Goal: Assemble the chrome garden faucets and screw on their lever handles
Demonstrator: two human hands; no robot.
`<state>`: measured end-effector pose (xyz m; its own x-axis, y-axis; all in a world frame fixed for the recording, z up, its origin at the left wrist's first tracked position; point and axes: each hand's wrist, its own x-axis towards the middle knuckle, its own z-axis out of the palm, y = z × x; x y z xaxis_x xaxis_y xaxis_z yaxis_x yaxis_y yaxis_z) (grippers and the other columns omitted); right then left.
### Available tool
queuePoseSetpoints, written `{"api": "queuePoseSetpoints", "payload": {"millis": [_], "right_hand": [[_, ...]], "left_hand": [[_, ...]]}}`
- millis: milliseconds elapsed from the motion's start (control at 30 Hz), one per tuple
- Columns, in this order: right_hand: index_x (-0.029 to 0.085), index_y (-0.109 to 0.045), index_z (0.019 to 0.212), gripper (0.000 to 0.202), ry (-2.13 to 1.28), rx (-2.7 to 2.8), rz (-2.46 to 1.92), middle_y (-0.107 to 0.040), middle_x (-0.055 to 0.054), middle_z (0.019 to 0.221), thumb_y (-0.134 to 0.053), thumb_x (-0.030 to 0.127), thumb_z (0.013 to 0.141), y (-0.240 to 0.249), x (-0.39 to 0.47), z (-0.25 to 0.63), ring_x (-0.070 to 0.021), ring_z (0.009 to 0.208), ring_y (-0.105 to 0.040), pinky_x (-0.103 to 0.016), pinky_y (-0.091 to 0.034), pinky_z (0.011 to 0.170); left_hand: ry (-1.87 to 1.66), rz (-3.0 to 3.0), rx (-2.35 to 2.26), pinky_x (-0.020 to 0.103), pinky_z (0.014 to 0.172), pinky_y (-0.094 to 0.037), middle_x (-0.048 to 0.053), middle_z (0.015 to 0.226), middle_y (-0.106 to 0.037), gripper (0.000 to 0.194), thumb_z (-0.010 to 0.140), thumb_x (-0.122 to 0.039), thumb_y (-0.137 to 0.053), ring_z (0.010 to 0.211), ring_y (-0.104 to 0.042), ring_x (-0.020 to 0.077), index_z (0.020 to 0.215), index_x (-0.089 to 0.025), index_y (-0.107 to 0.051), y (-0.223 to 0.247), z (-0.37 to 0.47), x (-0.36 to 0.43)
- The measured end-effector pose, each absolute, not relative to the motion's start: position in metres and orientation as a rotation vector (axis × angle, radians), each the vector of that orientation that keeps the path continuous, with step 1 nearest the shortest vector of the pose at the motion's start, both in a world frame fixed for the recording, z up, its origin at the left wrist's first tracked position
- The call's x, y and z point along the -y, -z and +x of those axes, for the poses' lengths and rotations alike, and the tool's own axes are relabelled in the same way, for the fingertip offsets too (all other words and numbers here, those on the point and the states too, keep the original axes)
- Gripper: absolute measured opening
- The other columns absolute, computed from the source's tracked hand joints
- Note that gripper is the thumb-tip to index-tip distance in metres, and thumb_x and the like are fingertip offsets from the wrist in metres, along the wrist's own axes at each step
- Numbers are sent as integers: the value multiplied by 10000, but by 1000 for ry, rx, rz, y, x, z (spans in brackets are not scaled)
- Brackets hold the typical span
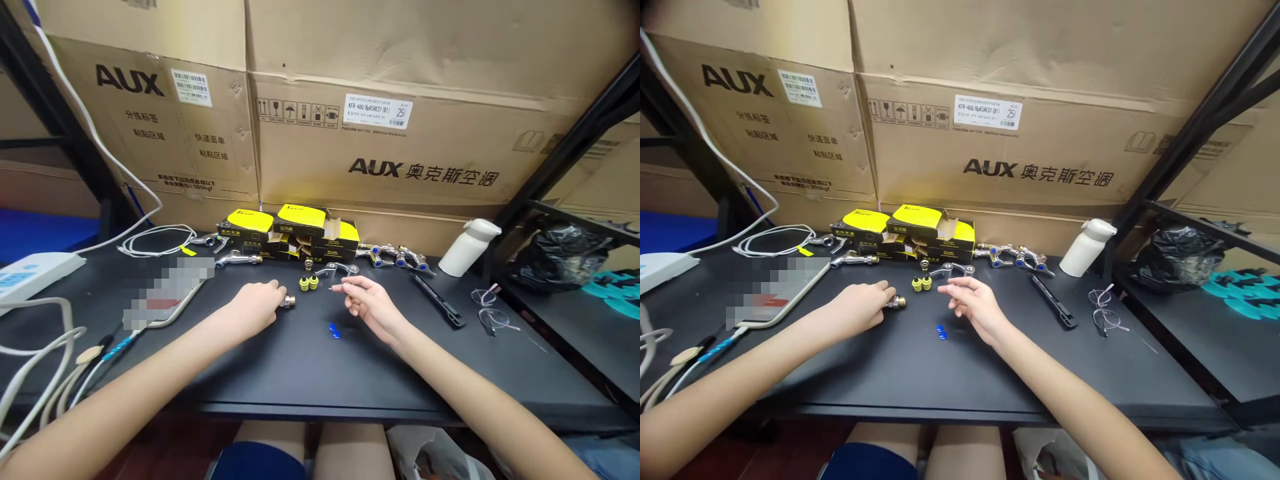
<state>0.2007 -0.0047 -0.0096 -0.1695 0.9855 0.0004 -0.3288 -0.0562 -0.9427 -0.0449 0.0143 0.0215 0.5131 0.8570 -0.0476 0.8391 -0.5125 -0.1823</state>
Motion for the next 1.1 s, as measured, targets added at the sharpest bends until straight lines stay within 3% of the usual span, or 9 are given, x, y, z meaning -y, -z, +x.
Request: {"api": "queuePoseSetpoints", "payload": {"millis": [100, 200, 300, 433, 533, 733, 867, 1000, 1100], "right_hand": [[170, -686, 912, 286, -1530, 1028, -905, -724, -79, 996, -796, 236, 655, 13, 4, 200, -61, 608, -591, -168, -472, 528], [166, -707, 923, 293, -1609, 992, -891, -718, -75, 1021, -801, 203, 647, 14, 4, 201, -70, 689, -635, -190, -526, 684], [172, -713, 946, 318, -1677, 966, -849, -724, -50, 975, -804, 172, 642, 14, 5, 201, -86, 740, -661, -212, -534, 763], [173, -711, 976, 325, -1691, 980, -837, -721, -20, 868, -800, 200, 664, 11, 6, 203, -89, 731, -672, -197, -537, 732], [197, -693, 1019, 338, -1666, 980, -852, -720, -30, 952, -780, 228, 694, 9, 6, 206, -86, 710, -676, -162, -524, 607], [214, -684, 975, 233, -1715, 904, -836, -724, -58, 1024, -731, 259, 751, 10, 8, 202, -142, 882, -701, -161, -544, 631], [206, -699, 965, 257, -1529, 950, -874, -724, -48, 1017, -755, 262, 720, 11, 8, 200, -170, 922, -697, -198, -557, 683], [198, -702, 990, 325, -1294, 1113, -889, -729, -51, 954, -783, 264, 683, 13, 8, 200, -198, 865, -704, -272, -570, 691], [201, -689, 1021, 378, -1176, 1213, -913, -728, -51, 914, -796, 267, 663, 16, 9, 200, -211, 840, -699, -316, -576, 693]], "left_hand": [[83, -2761, 1446, 280, 585, -437, 78, 790, -640, 130, 724, -116, -504, 675, -630, 210, 783, -146, -616, -24, -42, -20], [734, -3073, 1355, 236, 581, -442, 11, 693, -636, 87, 781, -221, -555, 623, -595, 144, 793, -160, -615, -34, -32, -24], [1450, -3308, 1217, 254, 682, -510, 50, 874, -693, 205, 783, -322, -638, 781, -646, 168, 884, -143, -642, -36, -16, -23], [2141, -3272, 1346, 301, 697, -569, 94, 998, -692, 279, 743, -335, -703, 838, -660, 190, 919, -133, -622, -23, -4, -21], [2419, -3092, 1449, 310, 704, -592, 84, 1075, -658, 295, 753, -331, -699, 917, -650, 196, 962, -153, -592, -16, -6, -19], [2369, -3160, 1517, 307, 669, -610, 86, 1190, -567, 266, 765, -350, -680, 929, -656, 203, 897, -147, -570, -11, -8, -16], [2295, -3309, 1610, 275, 668, -588, 59, 1073, -591, 280, 759, -302, -694, 883, -676, 184, 801, -154, -459, 0, -2, -14], [2043, -3549, 1725, 204, 496, -509, 25, 980, -579, 483, 772, -267, -687, 695, -695, 163, 1144, -235, -380, 4, 0, -10], [1754, -3808, 1661, 241, 520, -525, 59, 1052, -562, 629, 799, -282, -656, 718, -700, 185, 1325, -281, -311, 1, -1, -8]]}}
